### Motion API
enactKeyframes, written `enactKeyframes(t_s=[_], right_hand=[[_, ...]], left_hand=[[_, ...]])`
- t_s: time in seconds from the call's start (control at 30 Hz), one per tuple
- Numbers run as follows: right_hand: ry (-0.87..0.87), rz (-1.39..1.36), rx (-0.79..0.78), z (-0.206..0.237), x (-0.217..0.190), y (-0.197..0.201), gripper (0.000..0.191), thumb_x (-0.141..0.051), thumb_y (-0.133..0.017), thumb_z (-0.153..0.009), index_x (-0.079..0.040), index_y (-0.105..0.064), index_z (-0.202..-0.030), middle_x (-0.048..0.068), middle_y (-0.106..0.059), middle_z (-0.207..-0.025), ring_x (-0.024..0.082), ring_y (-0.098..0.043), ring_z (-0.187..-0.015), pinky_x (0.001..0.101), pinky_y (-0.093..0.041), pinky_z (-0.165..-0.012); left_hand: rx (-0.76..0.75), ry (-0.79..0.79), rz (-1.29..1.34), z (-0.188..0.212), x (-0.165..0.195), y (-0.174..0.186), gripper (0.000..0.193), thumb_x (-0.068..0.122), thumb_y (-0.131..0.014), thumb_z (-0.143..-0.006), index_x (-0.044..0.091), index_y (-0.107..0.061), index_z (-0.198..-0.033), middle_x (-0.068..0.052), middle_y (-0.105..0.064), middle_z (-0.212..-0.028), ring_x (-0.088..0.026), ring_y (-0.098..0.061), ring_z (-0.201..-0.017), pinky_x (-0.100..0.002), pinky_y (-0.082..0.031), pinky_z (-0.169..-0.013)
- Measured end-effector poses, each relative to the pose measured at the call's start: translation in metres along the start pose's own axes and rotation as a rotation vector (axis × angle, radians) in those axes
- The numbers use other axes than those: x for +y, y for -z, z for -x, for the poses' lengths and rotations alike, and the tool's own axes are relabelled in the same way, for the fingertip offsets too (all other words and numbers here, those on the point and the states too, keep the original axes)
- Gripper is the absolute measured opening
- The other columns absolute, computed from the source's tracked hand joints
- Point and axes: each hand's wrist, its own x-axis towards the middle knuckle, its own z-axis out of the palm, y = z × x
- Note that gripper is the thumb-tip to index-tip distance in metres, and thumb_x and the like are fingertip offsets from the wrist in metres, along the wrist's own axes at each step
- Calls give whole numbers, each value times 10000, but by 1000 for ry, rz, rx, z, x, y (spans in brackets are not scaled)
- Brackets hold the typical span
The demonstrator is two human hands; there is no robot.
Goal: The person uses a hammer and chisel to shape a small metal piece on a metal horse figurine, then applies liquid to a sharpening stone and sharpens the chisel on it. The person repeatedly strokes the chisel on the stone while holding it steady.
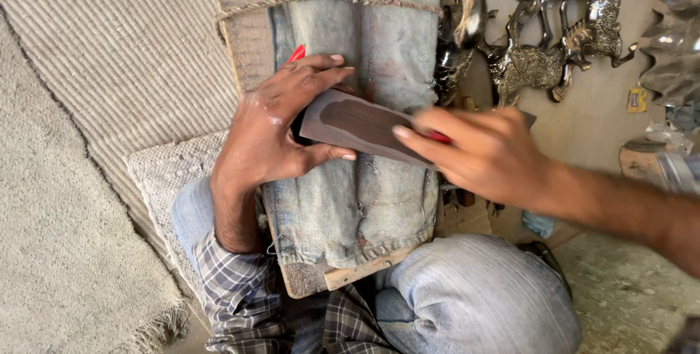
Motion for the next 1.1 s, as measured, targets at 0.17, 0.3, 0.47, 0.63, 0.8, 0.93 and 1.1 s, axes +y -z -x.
enactKeyframes(t_s=[0.17, 0.3, 0.47, 0.63, 0.8, 0.93, 1.1], right_hand=[[-127, -32, -59, 34, -5, 6, 210, -9, -776, -850, -95, -818, -1038, 19, -743, -912, 84, -635, -541, 234, -512, -376], [93, 9, 114, -14, 14, -44, 144, -69, -791, -965, -78, -792, -1108, 34, -729, -985, 91, -649, -606, 195, -528, -426], [13, -21, 32, 11, 7, -20, 255, 9, -764, -891, -63, -809, -1131, 44, -726, -942, 96, -617, -551, 219, -513, -395], [-110, -30, -42, 35, -7, 11, 324, 13, -721, -829, -111, -785, -1122, 16, -723, -954, 109, -660, -633, 268, -540, -478], [91, -23, 107, -32, 10, -34, 195, -41, -775, -955, -68, -778, -1148, 33, -722, -1007, 98, -668, -666, 212, -540, -482], [4, 2, 18, -1, 5, -13, 292, 8, -771, -861, -90, -825, -1130, 28, -740, -935, 87, -625, -541, 231, -508, -391], [-143, -32, -89, 40, -3, 13, 348, 5, -743, -776, -98, -797, -1104, 4, -726, -923, 103, -661, -610, 271, -536, -452]], left_hand=[[20, -12, -19, 2, -2, -2, 946, 506, -959, -598, 124, -623, -1395, -108, -658, -1418, -329, -612, -1351, -518, -467, -1177], [23, -52, -22, 0, -1, -1, 972, 532, -958, -588, 115, -615, -1395, -120, -651, -1416, -328, -611, -1345, -536, -433, -1202], [12, -12, -6, 0, -1, -2, 960, 525, -947, -587, 120, -623, -1394, -118, -652, -1425, -332, -614, -1349, -503, -471, -1173], [30, -23, -40, 1, -1, -3, 933, 507, -965, -593, 120, -635, -1375, -103, -665, -1400, -314, -625, -1330, -512, -455, -1191], [9, -7, 4, 0, 1, 2, 919, 506, -947, -639, 110, -612, -1398, -115, -638, -1448, -328, -604, -1370, -483, -490, -1170], [8, -13, -6, -1, 1, 1, 929, 507, -949, -617, 114, -623, -1394, -112, -651, -1424, -328, -613, -1353, -499, -465, -1184], [20, -3, -17, 0, 2, -1, 911, 486, -961, -611, 115, -635, -1376, -104, -666, -1402, -322, -620, -1344, -505, -448, -1199]])
